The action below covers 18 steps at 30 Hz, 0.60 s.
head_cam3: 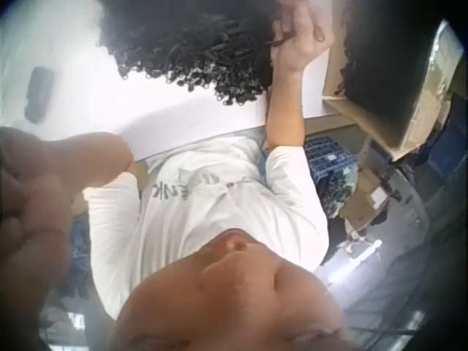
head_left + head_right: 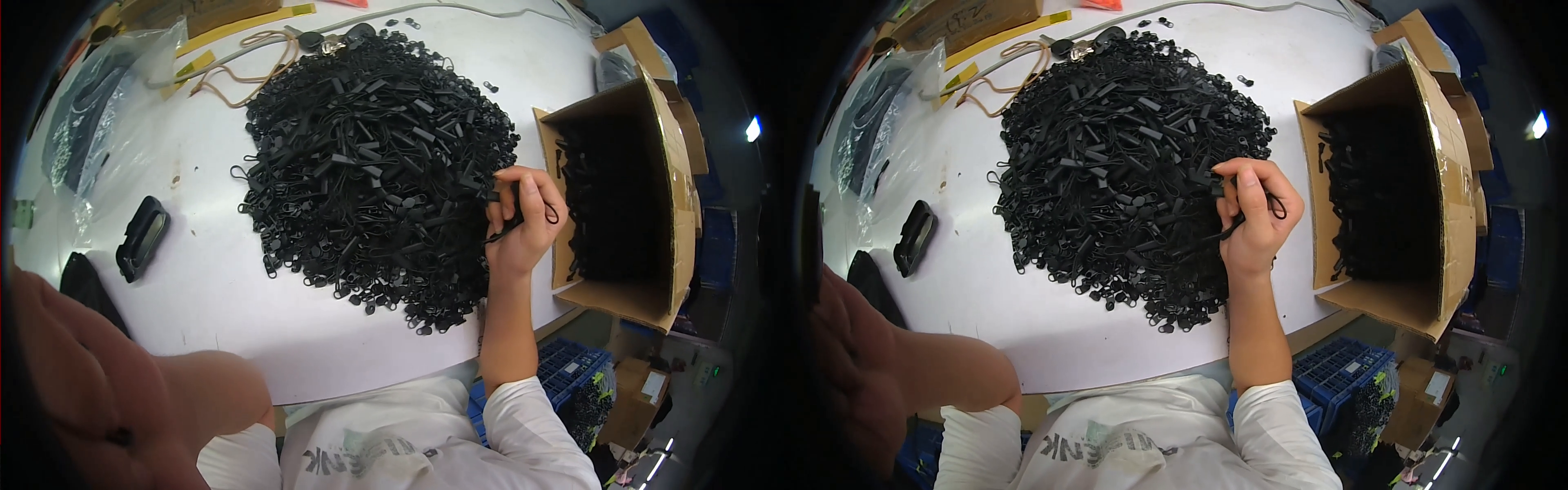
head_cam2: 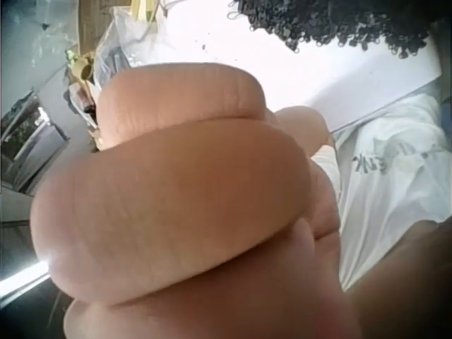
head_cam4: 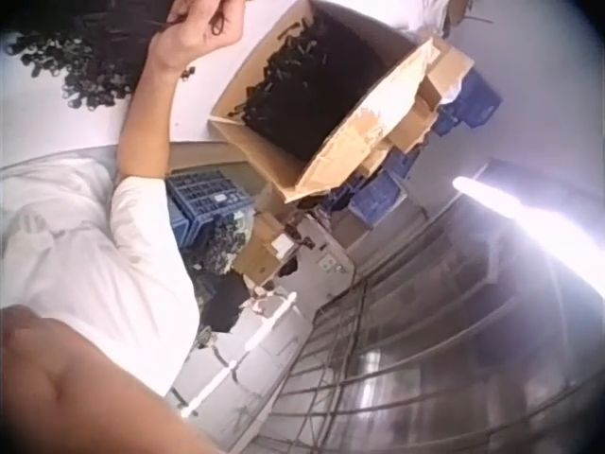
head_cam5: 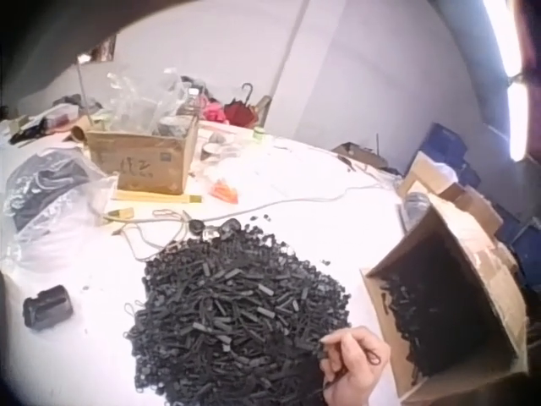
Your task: Assembling small black plastic components by hand on a white worktable.
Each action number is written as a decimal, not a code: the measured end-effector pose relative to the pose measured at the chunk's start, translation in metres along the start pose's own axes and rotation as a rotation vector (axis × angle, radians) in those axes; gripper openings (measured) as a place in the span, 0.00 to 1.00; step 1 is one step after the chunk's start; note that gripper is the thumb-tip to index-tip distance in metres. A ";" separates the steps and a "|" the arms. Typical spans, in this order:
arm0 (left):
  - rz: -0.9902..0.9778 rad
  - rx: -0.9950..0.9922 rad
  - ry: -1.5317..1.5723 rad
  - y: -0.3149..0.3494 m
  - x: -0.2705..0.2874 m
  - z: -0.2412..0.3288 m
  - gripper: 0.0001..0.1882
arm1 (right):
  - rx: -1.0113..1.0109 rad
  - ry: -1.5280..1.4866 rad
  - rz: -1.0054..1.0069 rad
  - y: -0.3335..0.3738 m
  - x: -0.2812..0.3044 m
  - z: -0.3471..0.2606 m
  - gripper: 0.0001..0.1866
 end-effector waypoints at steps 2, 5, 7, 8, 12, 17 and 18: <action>0.015 -0.024 -0.013 0.000 0.008 0.000 0.17 | -0.022 -0.047 0.017 -0.001 -0.005 0.004 0.11; 0.058 -0.082 -0.059 -0.001 0.008 0.002 0.17 | -0.003 -0.043 0.015 0.000 0.001 0.001 0.10; 0.084 -0.123 -0.094 -0.003 0.012 0.006 0.17 | -0.002 -0.025 0.024 0.002 -0.006 -0.001 0.10; 0.096 -0.150 -0.107 -0.003 0.015 0.008 0.17 | -0.005 0.016 0.047 0.001 -0.006 -0.001 0.10; 0.146 -0.265 -0.191 -0.010 0.019 0.013 0.18 | 0.033 -0.011 0.045 0.004 0.000 0.005 0.11; 0.197 -0.326 -0.294 -0.032 0.032 0.017 0.18 | 0.079 0.022 -0.034 0.001 0.003 0.002 0.12; 0.212 -0.325 -0.317 -0.034 0.033 0.015 0.18 | 0.074 0.051 0.003 0.004 0.001 0.004 0.12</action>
Point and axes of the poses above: each hand's wrist, its own y-axis away from the middle knuckle, its own x-axis out of the back of the hand, z = x × y, the point moved 6 cm from there along -y, towards the middle knuckle, and after that the axes turned 11 degrees about x, right-handed, at the moved point
